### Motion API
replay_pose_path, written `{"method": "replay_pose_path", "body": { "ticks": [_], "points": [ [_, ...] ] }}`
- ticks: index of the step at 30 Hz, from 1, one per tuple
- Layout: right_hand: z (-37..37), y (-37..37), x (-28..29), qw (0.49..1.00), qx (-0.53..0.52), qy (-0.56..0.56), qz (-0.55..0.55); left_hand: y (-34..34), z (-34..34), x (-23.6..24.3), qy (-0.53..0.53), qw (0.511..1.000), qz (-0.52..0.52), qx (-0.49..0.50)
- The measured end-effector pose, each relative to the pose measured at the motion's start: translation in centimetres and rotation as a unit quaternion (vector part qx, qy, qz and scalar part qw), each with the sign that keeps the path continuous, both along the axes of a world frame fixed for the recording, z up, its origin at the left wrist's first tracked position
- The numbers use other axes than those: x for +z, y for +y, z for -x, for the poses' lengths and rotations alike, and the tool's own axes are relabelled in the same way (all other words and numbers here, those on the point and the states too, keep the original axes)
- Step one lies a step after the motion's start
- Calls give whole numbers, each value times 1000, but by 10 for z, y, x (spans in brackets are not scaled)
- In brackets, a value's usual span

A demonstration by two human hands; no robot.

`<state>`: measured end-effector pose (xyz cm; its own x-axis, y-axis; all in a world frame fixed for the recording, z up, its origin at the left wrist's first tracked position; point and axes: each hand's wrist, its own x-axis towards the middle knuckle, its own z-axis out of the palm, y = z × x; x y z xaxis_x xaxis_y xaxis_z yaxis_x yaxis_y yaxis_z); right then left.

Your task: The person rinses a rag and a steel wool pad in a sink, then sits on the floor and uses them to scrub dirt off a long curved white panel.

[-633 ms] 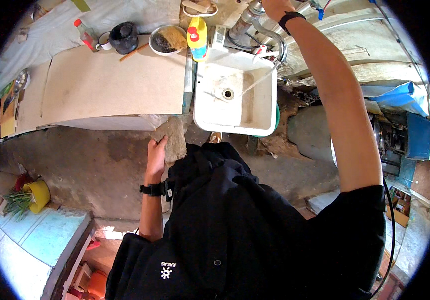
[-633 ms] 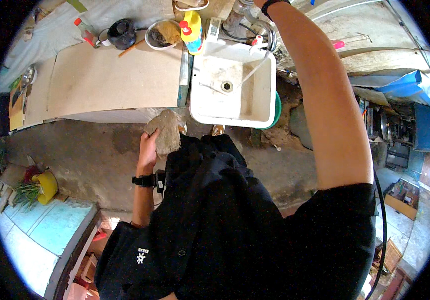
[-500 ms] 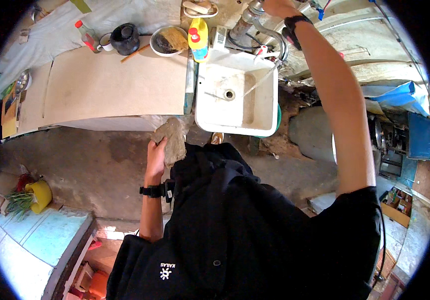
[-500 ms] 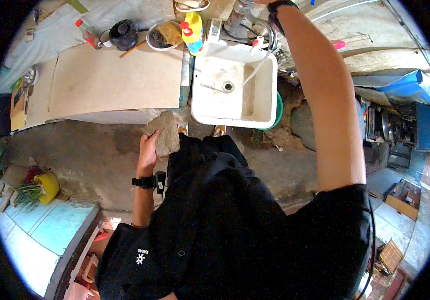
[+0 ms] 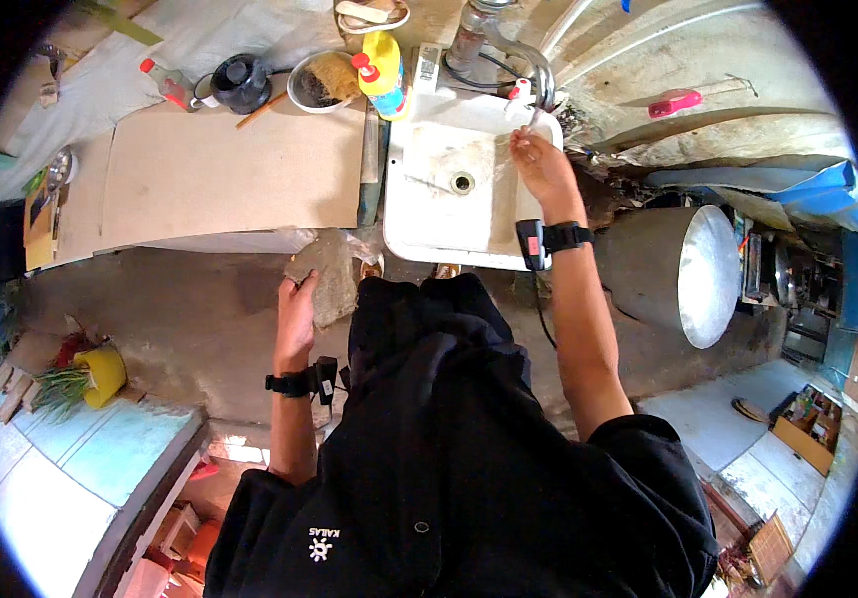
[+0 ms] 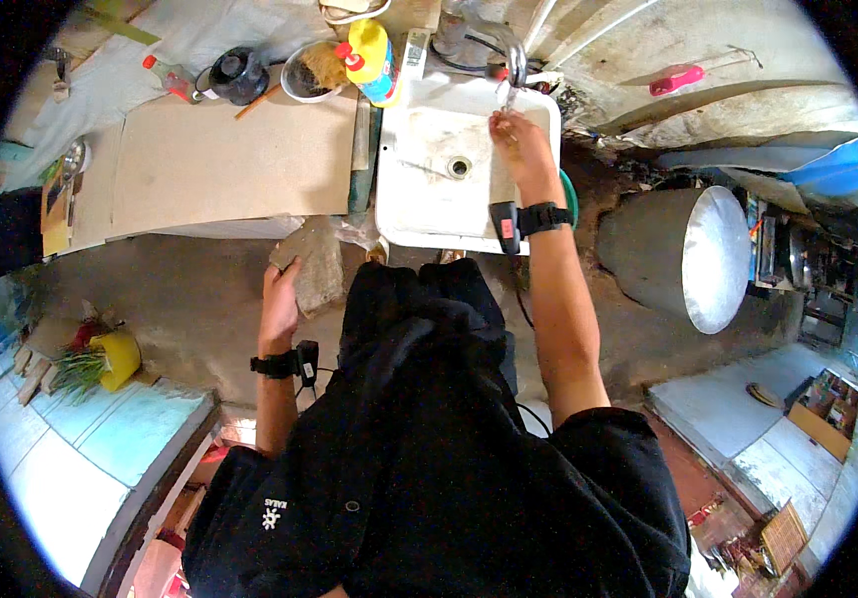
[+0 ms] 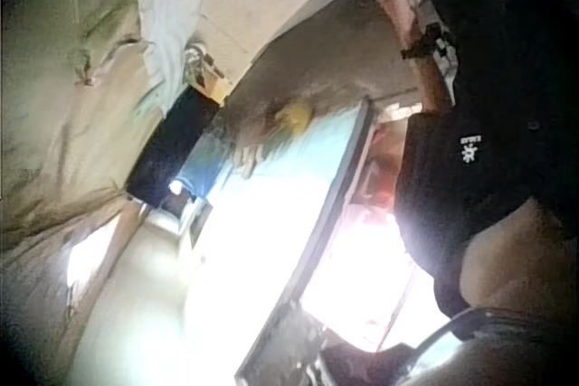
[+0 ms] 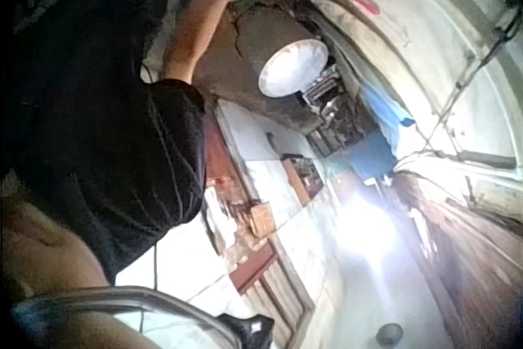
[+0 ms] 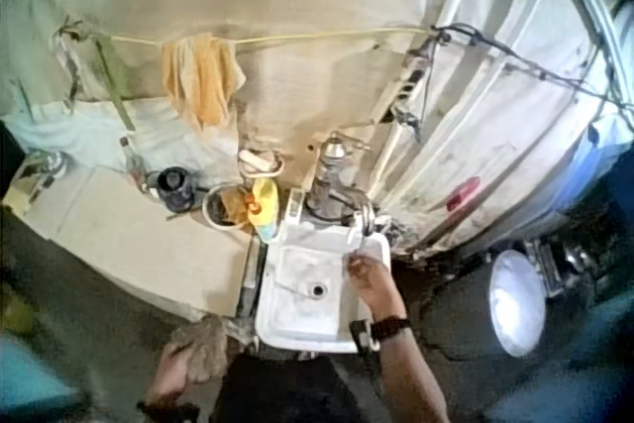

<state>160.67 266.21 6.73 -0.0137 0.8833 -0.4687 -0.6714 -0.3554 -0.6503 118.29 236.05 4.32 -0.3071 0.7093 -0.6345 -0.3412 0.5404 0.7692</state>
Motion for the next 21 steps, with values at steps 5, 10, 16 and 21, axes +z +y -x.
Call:
{"method": "replay_pose_path", "body": {
  "ticks": [5,10,16,21],
  "points": [
    [26,-7,-27,1000,-1,3,-3,0,-29,6,-11,1000,-4,17],
    [35,-19,-34,999,24,-4,26,-28,-67,25,10,999,-34,39],
    [39,-19,-34,998,48,-12,31,-9,-96,27,-58,997,-58,9],
    [32,-21,-24,998,62,-21,-6,97,-148,14,-223,972,-56,-38]
  ]
}}
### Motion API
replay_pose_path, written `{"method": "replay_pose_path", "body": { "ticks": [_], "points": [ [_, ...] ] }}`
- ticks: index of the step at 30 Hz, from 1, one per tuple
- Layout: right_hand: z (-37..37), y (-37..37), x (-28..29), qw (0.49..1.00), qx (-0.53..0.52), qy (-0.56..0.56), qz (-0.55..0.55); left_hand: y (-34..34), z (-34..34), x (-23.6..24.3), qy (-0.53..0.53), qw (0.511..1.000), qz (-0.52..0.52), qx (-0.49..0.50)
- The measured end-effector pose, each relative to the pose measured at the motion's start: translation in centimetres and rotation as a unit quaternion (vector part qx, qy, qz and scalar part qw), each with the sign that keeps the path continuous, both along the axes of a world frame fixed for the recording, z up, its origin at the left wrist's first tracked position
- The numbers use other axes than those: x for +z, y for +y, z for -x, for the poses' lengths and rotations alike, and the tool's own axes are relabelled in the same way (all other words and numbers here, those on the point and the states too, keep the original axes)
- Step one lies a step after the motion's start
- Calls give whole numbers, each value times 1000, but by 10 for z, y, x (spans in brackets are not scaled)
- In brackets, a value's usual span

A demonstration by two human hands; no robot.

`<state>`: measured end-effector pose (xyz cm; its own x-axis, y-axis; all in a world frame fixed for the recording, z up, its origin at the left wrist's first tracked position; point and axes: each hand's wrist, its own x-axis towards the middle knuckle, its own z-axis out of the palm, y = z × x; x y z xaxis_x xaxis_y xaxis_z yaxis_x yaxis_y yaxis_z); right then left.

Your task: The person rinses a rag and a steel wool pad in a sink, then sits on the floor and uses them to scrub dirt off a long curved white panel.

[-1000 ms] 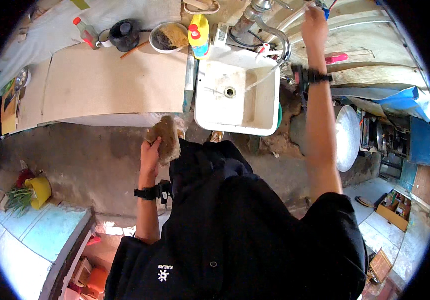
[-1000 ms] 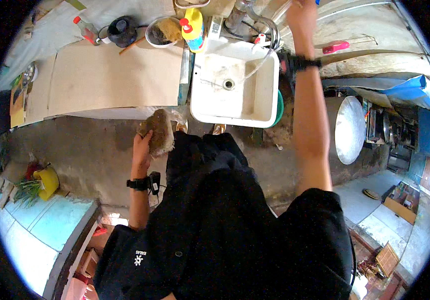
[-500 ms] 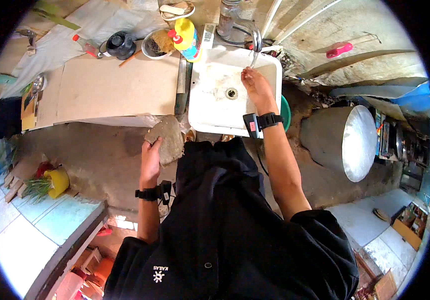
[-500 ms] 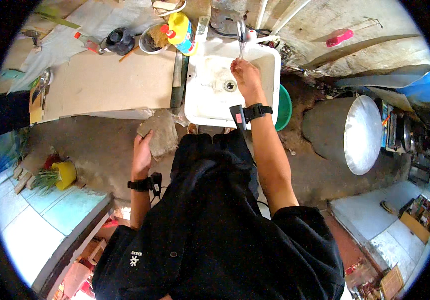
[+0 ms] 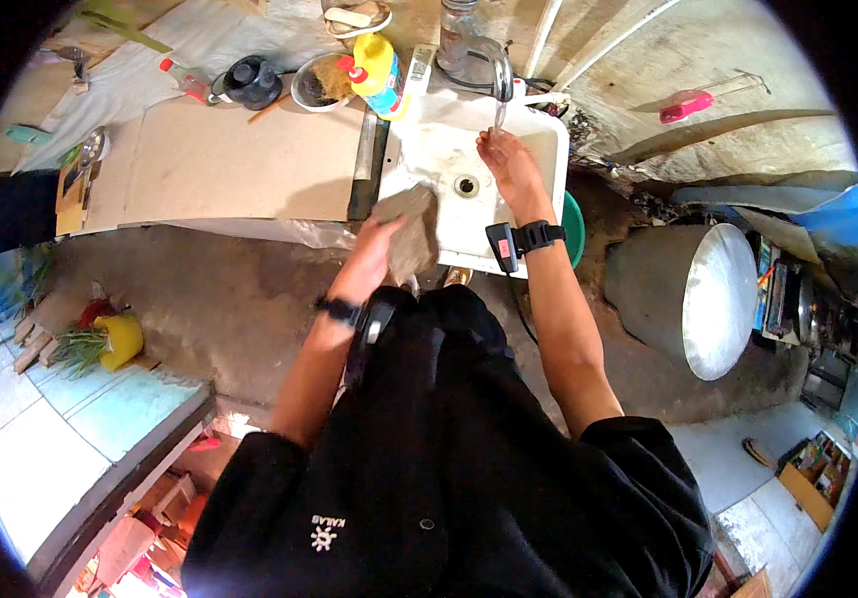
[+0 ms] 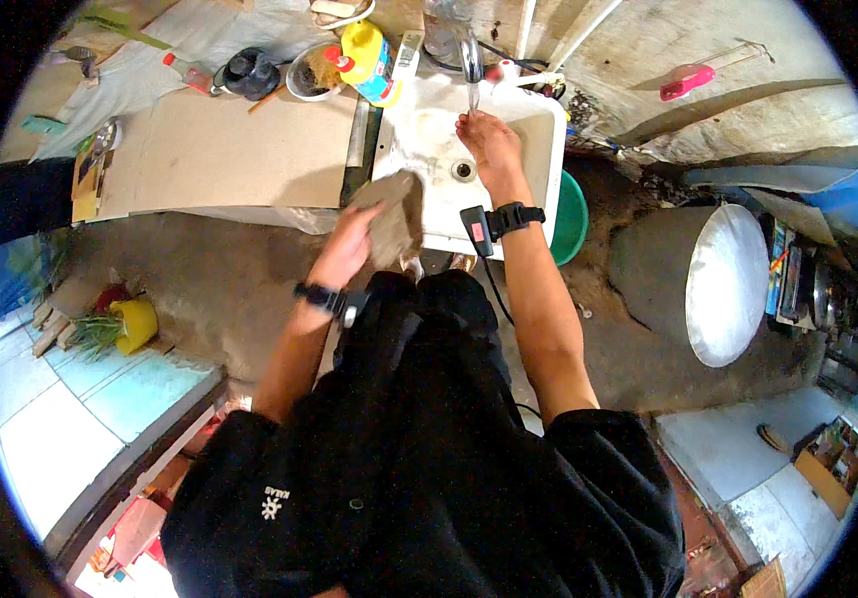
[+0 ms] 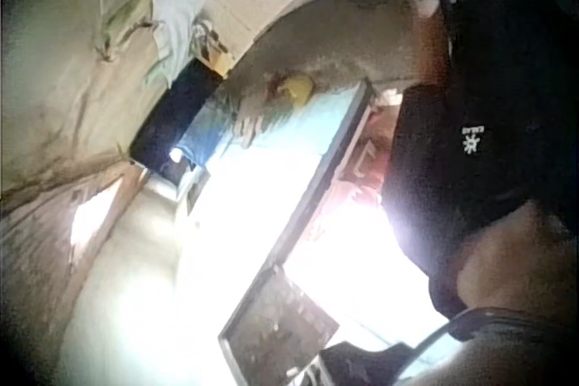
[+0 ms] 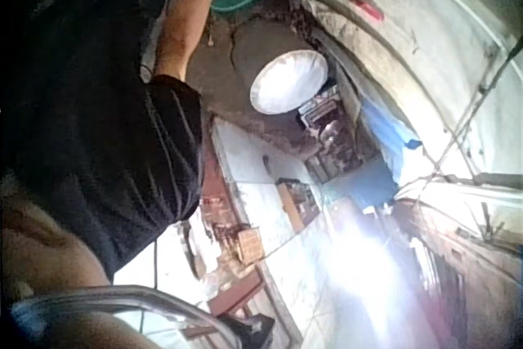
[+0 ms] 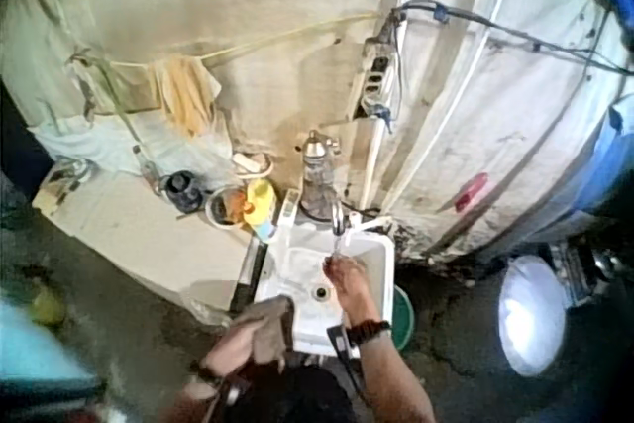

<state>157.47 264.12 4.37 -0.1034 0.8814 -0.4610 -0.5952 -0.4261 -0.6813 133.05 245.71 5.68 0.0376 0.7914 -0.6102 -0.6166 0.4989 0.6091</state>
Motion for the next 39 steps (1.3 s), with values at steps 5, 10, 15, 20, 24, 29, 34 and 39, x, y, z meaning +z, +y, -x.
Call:
{"method": "replay_pose_path", "body": {
  "ticks": [5,10,15,20,24,29,34,39],
  "points": [
    [-11,-18,33,995,-45,-88,-20,121,-60,-27,-94,985,-134,-58],
    [-35,-50,46,959,-62,-277,26,166,-105,-22,-174,975,-111,-84],
    [-37,-66,38,935,-53,-349,-26,171,-130,-19,-140,984,-64,-85],
    [-43,-63,18,879,-3,-470,-76,175,-136,-26,-174,978,-91,-70],
    [-43,-64,7,850,37,-513,-112,181,-138,-26,-165,983,-79,-20],
    [-39,-61,11,849,88,-517,-68,184,-141,-37,-191,978,-84,-23],
    [-41,-48,11,818,56,-538,-197,186,-147,-48,-154,986,-59,-18],
    [-37,-52,30,768,82,-614,-162,159,-154,-24,-124,990,-61,-34]
  ]
}}
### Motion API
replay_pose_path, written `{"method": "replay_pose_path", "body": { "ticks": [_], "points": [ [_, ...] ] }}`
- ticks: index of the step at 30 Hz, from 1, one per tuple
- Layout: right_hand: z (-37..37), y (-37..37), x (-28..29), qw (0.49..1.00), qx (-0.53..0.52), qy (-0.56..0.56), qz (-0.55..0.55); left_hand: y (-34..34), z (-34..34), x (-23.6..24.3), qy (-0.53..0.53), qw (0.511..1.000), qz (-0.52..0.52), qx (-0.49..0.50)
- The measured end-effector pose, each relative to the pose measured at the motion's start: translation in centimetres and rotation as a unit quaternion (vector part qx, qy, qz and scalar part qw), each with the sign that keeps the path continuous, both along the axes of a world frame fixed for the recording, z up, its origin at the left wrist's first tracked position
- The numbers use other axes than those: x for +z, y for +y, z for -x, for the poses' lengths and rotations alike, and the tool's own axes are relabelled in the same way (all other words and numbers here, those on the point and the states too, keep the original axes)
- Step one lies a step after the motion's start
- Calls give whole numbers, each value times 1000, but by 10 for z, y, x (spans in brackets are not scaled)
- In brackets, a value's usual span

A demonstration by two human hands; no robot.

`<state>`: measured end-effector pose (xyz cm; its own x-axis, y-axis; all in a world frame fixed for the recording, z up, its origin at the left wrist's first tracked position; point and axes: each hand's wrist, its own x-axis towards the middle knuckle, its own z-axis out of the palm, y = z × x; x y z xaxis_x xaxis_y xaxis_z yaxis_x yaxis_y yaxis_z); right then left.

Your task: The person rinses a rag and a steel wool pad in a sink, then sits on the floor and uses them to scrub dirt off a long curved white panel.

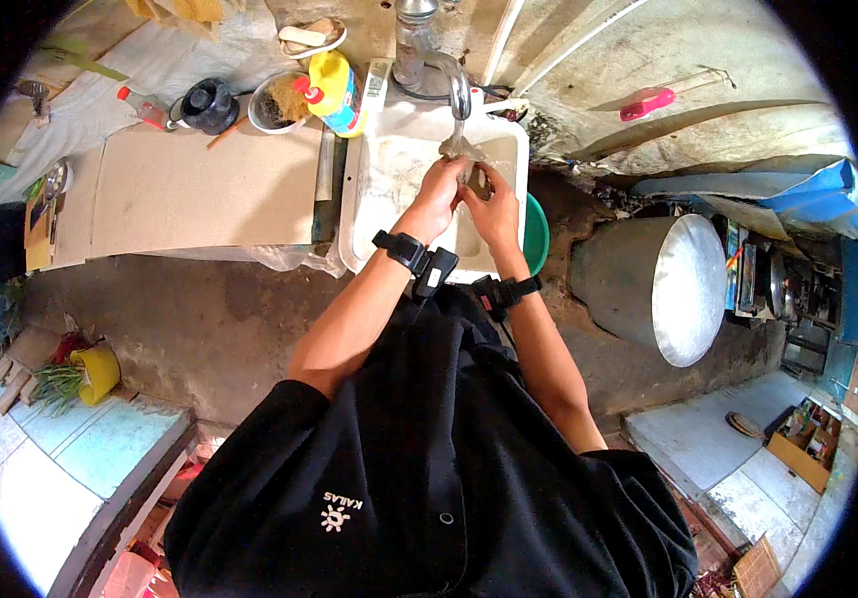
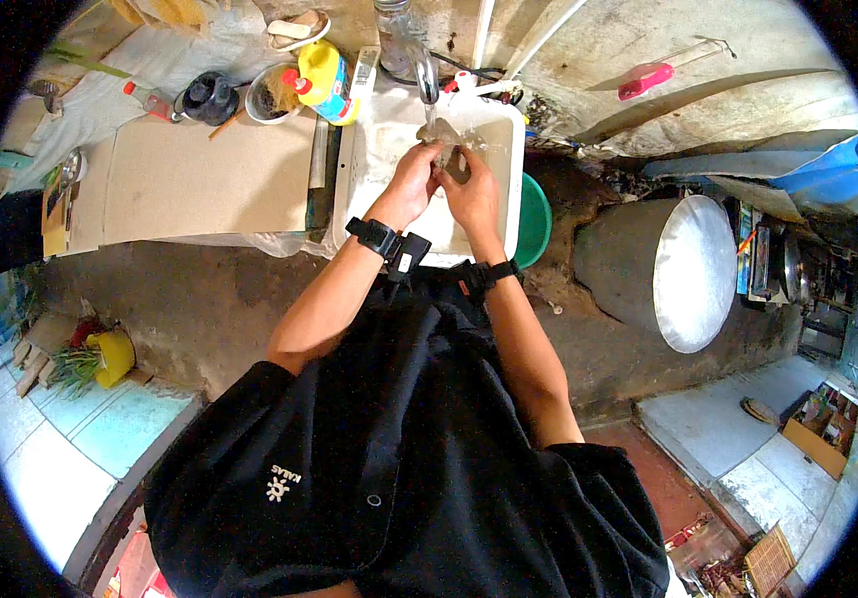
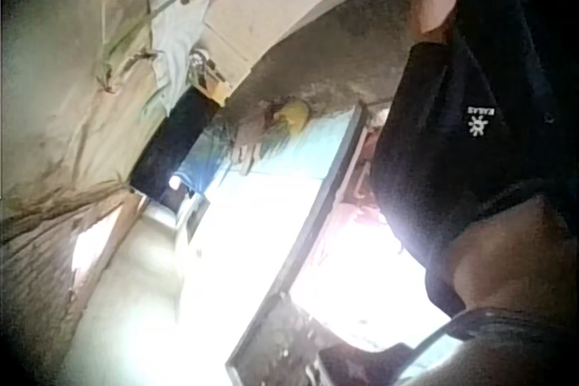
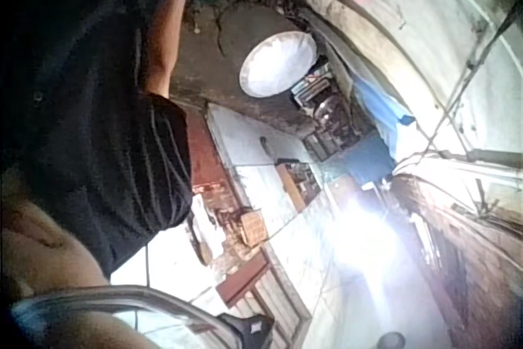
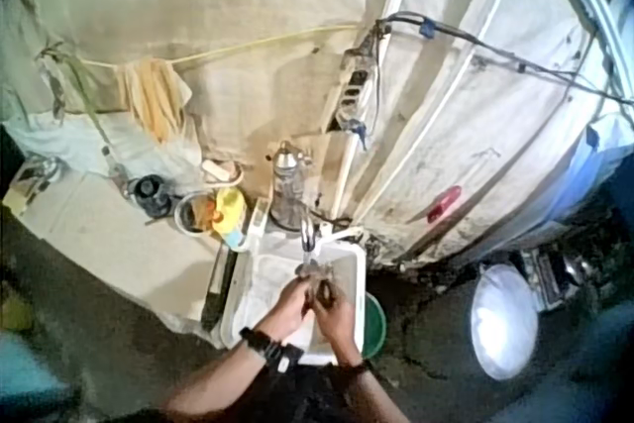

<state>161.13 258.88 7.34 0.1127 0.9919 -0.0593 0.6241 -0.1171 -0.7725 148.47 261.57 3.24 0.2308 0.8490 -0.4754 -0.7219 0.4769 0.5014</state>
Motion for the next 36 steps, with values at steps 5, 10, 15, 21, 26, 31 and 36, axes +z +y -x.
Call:
{"method": "replay_pose_path", "body": {
  "ticks": [5,10,15,21,26,31,36],
  "points": [
    [33,2,19,999,23,-29,0,-6,18,9,187,981,-52,-10],
    [37,9,13,993,82,-76,-41,-7,18,17,293,953,-70,-45],
    [22,18,19,989,82,-70,-97,-21,15,50,248,961,-122,-12],
    [16,40,44,990,82,-92,-73,-18,27,37,146,983,-109,40],
    [12,44,54,991,89,-100,-20,-11,23,17,282,946,-160,24],
    [11,44,57,992,85,-90,-1,4,13,6,429,876,-219,-10],
    [-1,53,39,997,38,-59,11,26,9,8,503,791,-346,29]
  ]
}}
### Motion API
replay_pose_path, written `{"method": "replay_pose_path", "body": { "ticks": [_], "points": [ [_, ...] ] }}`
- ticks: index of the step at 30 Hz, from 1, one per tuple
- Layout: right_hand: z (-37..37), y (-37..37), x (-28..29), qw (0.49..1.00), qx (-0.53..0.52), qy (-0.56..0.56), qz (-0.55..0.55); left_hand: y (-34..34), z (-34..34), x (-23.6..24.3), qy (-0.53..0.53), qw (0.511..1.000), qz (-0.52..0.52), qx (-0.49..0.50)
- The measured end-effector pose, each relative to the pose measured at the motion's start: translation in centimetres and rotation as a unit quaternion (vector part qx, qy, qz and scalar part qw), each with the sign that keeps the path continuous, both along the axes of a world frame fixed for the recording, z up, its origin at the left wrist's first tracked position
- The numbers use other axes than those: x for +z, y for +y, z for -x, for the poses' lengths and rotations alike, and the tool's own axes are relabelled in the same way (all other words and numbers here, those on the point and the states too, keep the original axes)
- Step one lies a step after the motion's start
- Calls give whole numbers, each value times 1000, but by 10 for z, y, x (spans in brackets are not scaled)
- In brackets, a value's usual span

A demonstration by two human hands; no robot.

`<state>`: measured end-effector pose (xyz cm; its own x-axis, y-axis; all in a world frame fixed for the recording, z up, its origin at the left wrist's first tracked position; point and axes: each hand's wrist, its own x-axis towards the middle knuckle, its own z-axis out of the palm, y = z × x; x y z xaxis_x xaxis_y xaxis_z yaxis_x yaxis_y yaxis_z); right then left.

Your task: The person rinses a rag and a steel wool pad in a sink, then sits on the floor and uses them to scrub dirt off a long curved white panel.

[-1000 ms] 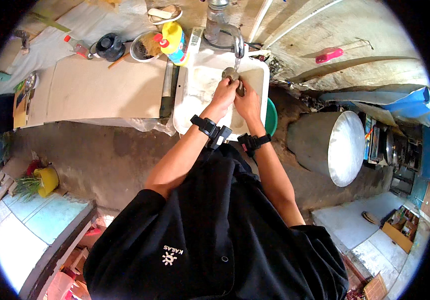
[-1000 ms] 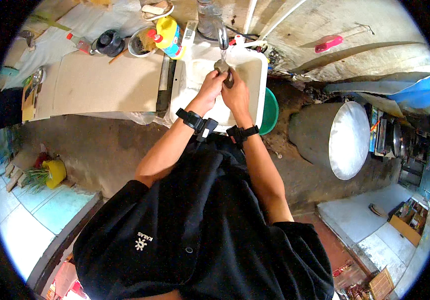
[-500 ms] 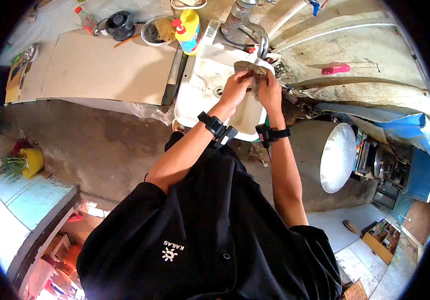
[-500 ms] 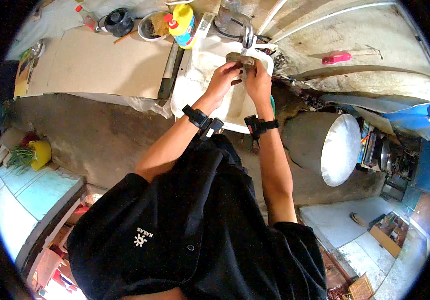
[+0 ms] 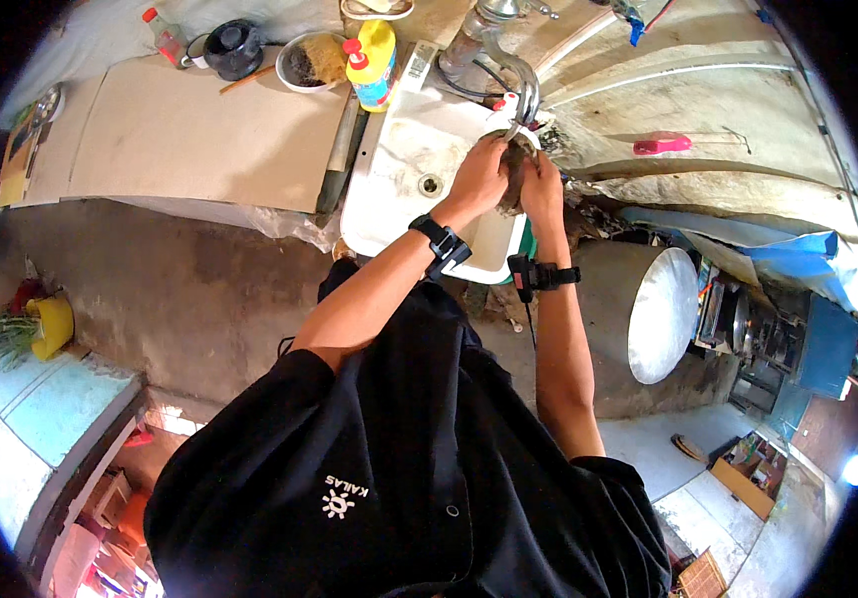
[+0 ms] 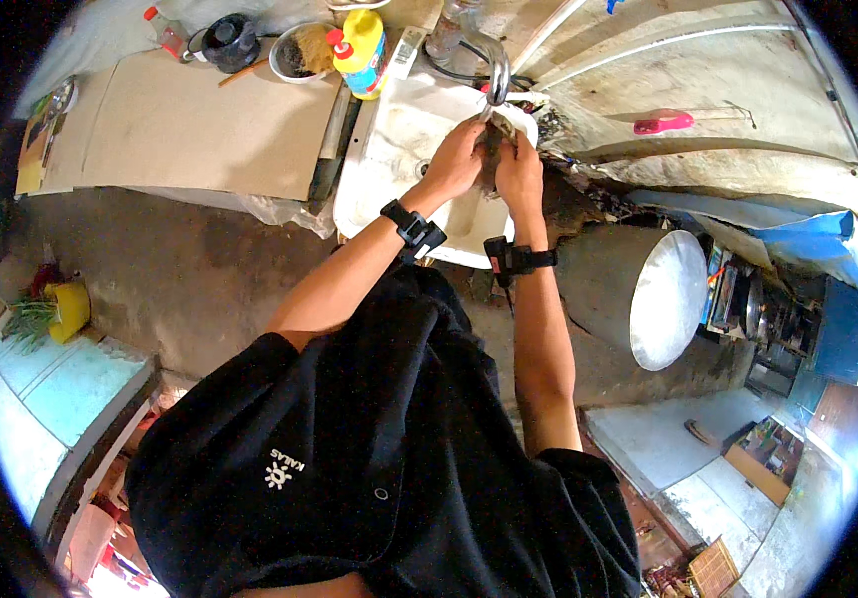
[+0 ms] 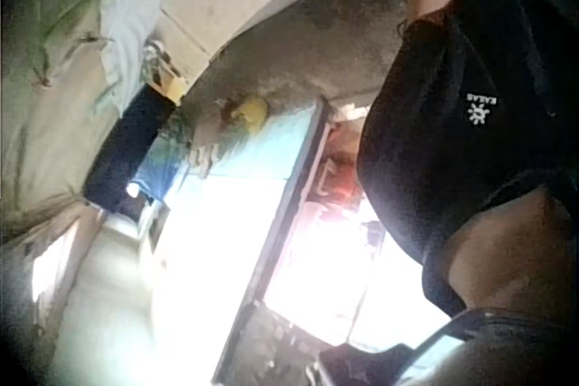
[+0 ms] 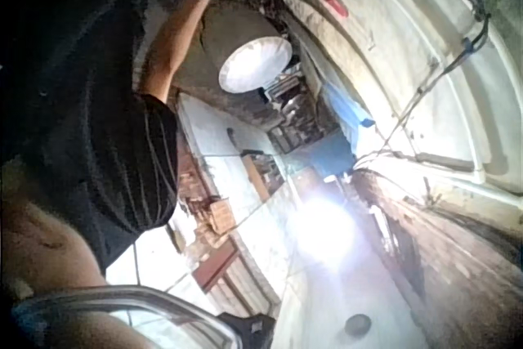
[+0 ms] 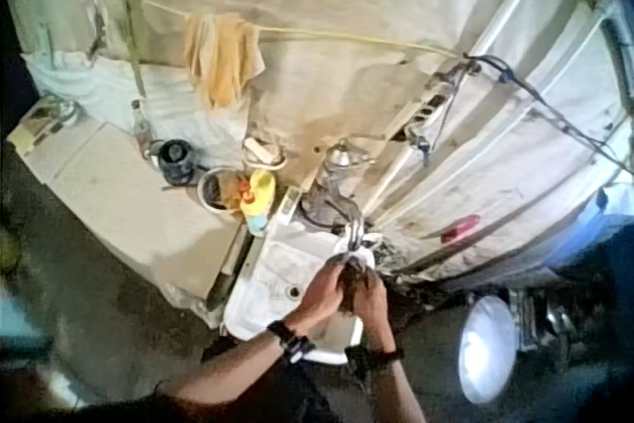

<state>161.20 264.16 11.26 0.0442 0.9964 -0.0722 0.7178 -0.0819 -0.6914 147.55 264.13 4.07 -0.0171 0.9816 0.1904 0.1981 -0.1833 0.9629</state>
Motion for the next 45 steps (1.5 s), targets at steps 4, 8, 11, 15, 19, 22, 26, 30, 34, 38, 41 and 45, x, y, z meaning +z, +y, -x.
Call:
{"method": "replay_pose_path", "body": {
  "ticks": [4,8,11,15,19,22,26,30,34,38,41,45],
  "points": [
    [-8,-5,-6,998,-61,21,17,1,-5,18,42,999,18,-27],
    [-3,-11,-1,997,-74,22,22,1,-2,18,100,995,10,0],
    [4,-11,3,997,-77,23,22,7,3,14,106,994,26,-7],
    [2,-14,2,995,-83,46,33,6,3,22,107,993,39,-17],
    [5,-11,0,999,-32,39,13,10,11,25,127,991,28,-22],
    [6,-8,4,998,-26,54,30,10,22,22,108,993,34,-25],
    [-1,-7,7,991,-14,116,68,-2,22,38,-50,993,82,-73],
    [3,2,-4,993,17,106,41,-4,11,35,8,993,105,-57],
    [11,-1,-11,997,31,74,-8,-15,5,30,39,996,81,26],
    [-2,-8,-17,993,44,109,2,-4,15,40,-96,985,142,4],
    [-6,-10,-16,990,35,138,22,-2,13,40,-88,979,183,5],
    [1,-9,-4,994,3,91,53,-18,-5,40,-13,995,49,85]
  ]
}}
